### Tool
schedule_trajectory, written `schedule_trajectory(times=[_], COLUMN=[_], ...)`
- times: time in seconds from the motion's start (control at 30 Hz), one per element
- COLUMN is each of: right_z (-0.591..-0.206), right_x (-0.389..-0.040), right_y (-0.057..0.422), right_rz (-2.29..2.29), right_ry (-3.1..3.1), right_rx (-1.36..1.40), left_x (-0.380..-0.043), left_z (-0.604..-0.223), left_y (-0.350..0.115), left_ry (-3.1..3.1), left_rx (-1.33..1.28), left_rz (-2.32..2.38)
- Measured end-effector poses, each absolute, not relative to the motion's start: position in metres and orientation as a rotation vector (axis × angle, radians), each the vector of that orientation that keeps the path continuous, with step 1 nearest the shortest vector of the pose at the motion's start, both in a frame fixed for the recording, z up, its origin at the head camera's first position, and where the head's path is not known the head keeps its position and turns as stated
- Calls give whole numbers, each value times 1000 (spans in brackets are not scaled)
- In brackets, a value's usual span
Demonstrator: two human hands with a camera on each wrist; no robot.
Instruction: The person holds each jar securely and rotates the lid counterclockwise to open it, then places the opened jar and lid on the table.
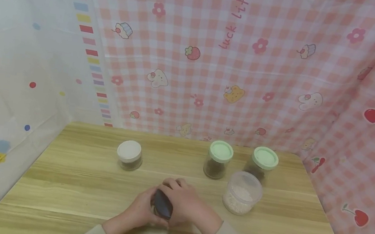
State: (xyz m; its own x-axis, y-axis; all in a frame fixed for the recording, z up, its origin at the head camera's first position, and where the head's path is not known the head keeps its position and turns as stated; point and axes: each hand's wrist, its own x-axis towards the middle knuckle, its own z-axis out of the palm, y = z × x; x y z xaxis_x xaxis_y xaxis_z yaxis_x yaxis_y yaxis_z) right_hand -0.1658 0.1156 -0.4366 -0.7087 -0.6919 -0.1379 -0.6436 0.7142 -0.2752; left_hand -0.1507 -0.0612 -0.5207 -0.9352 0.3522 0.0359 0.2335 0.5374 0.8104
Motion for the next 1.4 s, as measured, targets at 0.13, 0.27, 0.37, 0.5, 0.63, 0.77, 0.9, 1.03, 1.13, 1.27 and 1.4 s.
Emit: schedule_trajectory(times=[0.13,0.27,0.37,0.5,0.63,0.77,0.9,1.03,1.13,1.27,1.4], right_z=[-436,-437,-439,-439,-439,-437,-435,-435,-437,-439,-438], right_x=[-165,-162,-160,-160,-163,-164,-163,-161,-160,-160,-162], right_y=[115,111,108,107,111,114,115,112,110,109,111], right_rz=[-351,-369,-291,-261,-307,-291,-316,-375,-357,-328,-370], right_ry=[2682,2776,2860,2859,2794,2723,2675,2724,2801,2842,2809], right_rx=[-986,-795,-726,-765,-914,-1056,-1039,-868,-755,-732,-819], left_x=[-152,-153,-153,-153,-153,-152,-152,-153,-153,-153,-154], left_z=[-521,-522,-522,-522,-521,-522,-523,-524,-524,-524,-525], left_y=[-61,-61,-60,-61,-61,-61,-61,-61,-61,-61,-61], left_ry=[2657,2675,2663,2651,2658,2661,2676,2698,2691,2676,2664], left_rx=[498,493,489,482,500,526,523,522,513,512,505], left_rz=[1334,1337,1351,1362,1342,1330,1318,1316,1333,1338,1337])
